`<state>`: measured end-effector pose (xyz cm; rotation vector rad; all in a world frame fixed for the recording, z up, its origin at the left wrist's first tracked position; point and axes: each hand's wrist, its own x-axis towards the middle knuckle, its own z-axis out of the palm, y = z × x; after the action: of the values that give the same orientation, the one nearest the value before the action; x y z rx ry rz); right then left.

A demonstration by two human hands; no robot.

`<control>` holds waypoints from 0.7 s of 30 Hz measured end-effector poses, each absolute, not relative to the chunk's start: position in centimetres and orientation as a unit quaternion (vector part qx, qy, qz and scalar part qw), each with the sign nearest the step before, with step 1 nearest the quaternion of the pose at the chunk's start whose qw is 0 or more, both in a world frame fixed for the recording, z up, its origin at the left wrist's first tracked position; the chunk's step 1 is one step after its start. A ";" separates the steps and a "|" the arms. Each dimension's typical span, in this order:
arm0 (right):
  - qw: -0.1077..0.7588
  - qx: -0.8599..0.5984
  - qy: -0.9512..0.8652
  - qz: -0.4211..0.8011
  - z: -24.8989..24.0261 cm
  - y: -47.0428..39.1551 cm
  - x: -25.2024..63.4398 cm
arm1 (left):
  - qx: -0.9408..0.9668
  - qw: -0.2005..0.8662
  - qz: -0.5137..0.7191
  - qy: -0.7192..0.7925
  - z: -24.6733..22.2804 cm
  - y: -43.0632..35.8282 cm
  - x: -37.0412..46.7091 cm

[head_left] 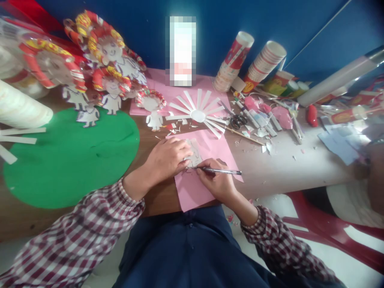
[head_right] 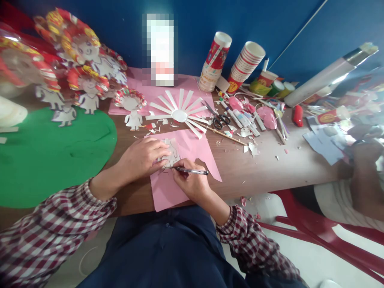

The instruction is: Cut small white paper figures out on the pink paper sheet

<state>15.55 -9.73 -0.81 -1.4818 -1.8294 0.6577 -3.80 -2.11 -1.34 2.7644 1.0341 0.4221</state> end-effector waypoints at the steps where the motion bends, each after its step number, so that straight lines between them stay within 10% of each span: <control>1: 0.343 -0.568 -0.704 0.253 -0.8 -9.7 15.6 | 0.924 0.080 0.141 0.346 -1.4 -2.1 -3.8; 21: 0.368 -0.580 -0.674 0.272 -1.1 -9.8 15.7 | 0.923 0.083 0.142 0.347 -1.1 -2.2 -3.9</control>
<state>15.72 -9.83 -1.13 -1.4893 -1.7315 0.6982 -3.86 -2.16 -1.10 2.7570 1.0350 0.4243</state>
